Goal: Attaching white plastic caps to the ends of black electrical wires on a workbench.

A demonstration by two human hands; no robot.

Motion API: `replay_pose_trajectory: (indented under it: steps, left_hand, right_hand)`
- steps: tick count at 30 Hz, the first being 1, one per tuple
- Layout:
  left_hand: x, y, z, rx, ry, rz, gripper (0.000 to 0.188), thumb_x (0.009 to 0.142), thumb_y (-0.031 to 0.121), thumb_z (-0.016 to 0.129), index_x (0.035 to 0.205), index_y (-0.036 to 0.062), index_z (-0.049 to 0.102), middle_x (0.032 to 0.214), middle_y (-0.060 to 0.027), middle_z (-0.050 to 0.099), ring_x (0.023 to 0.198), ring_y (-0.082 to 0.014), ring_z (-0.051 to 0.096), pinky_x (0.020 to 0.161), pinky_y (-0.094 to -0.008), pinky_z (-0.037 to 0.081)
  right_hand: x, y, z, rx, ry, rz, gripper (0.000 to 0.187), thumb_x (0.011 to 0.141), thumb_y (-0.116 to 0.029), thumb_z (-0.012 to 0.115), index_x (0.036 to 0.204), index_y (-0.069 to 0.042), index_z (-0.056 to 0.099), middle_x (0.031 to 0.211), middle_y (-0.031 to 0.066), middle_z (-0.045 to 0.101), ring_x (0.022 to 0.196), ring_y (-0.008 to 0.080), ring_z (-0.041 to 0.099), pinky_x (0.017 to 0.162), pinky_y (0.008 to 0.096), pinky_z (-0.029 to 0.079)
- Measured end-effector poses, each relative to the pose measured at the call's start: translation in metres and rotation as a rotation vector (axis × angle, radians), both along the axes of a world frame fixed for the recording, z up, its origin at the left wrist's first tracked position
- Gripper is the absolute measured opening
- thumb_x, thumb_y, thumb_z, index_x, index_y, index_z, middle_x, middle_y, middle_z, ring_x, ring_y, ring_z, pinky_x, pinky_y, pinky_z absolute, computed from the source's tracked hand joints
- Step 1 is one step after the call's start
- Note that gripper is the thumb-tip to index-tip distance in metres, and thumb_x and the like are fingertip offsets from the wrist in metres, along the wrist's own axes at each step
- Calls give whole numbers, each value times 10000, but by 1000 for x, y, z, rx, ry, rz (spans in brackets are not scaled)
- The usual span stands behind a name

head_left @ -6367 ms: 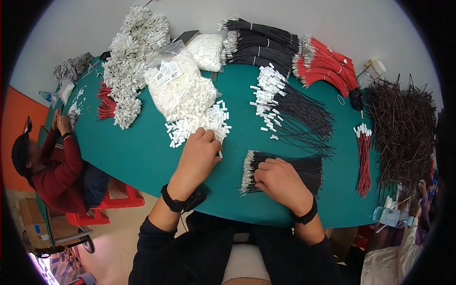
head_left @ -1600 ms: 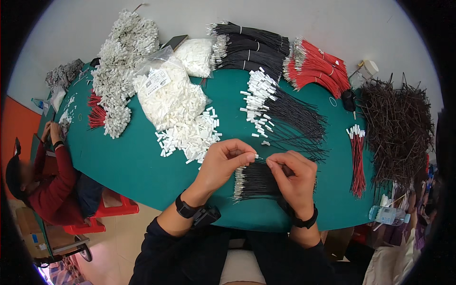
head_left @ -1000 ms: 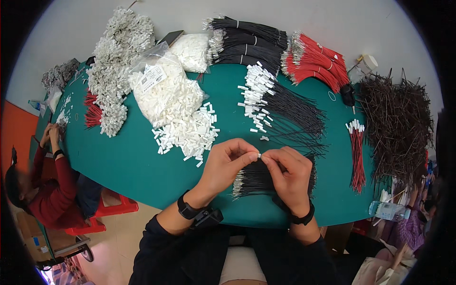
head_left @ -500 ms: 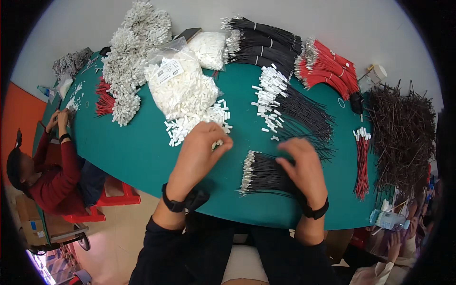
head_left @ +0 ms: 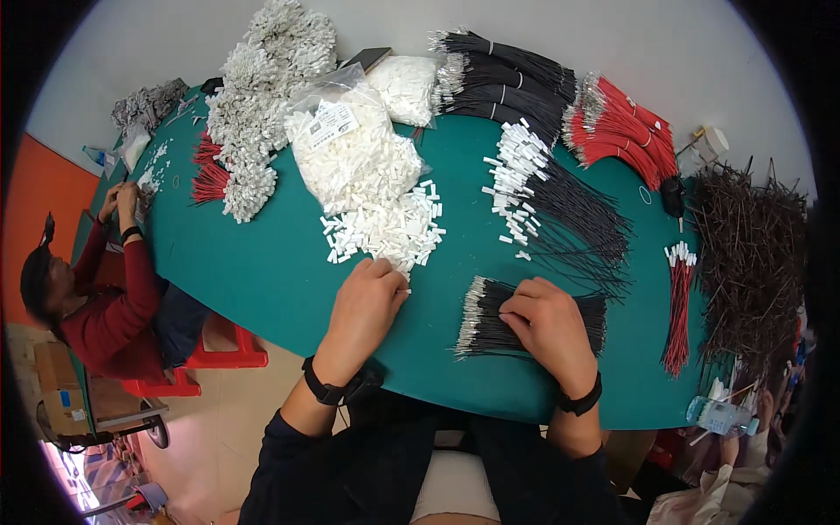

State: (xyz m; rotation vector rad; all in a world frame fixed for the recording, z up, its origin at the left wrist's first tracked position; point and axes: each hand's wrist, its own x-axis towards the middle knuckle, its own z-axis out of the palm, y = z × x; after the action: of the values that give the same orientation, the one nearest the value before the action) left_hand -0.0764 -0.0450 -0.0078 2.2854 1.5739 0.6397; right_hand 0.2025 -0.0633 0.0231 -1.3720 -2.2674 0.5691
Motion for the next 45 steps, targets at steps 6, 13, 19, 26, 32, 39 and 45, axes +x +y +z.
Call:
replay_pose_trajectory:
  steps: [6,13,19,26,32,39,45]
  left_hand:
    - [3,4,17,-23,-152,-67,100,796,27,789,846,10,704,852,-75,687,823,-239,665,741,-354,532]
    - [42,40,41,-607,-1008,-171,116,929,67,759,994,-23,724,876,-46,730,786,-99,667,714,-257,527]
    - [62,45,8,-904,-1313,-214,173,1008,114,679,1097,-22,738,888,-58,730,773,-103,660,722,-230,535]
    - [65,42,6,-875,-1247,-215,172,1010,101,679,1096,-32,748,923,-69,739,794,-112,667,759,-241,541]
    - [61,42,6,-756,-1183,-165,136,963,71,731,1054,-22,769,927,-68,750,813,-115,679,774,-250,546]
    - [63,39,8,-783,-1217,-146,142,932,37,758,1063,-17,770,902,-62,756,789,-109,682,754,-243,548]
    - [64,38,9,-730,-1180,-150,145,944,46,750,1074,-15,770,909,-59,757,806,-101,683,767,-242,549]
  right_hand:
    - [2,3,-1,15,59,4,73,830,-49,745,827,-9,683,872,97,659,858,319,628,754,433,519]
    - [-12,-5,20,-14,568,-187,34,891,19,724,925,12,719,711,89,583,595,196,571,573,313,453]
    - [-2,-4,23,194,490,-315,147,797,48,813,924,-19,779,619,26,520,534,110,460,497,280,337]
    - [-8,-1,13,229,492,-364,135,797,45,814,911,-12,768,647,36,556,559,128,509,509,277,376]
    - [-8,1,13,244,468,-323,123,812,40,803,917,-10,762,703,67,629,592,165,566,518,289,405]
    - [-6,1,14,219,456,-325,126,817,37,799,925,-8,753,755,83,670,622,189,611,534,294,436]
    - [-6,3,12,294,454,-291,129,821,47,788,935,2,750,801,106,699,674,225,667,581,304,496]
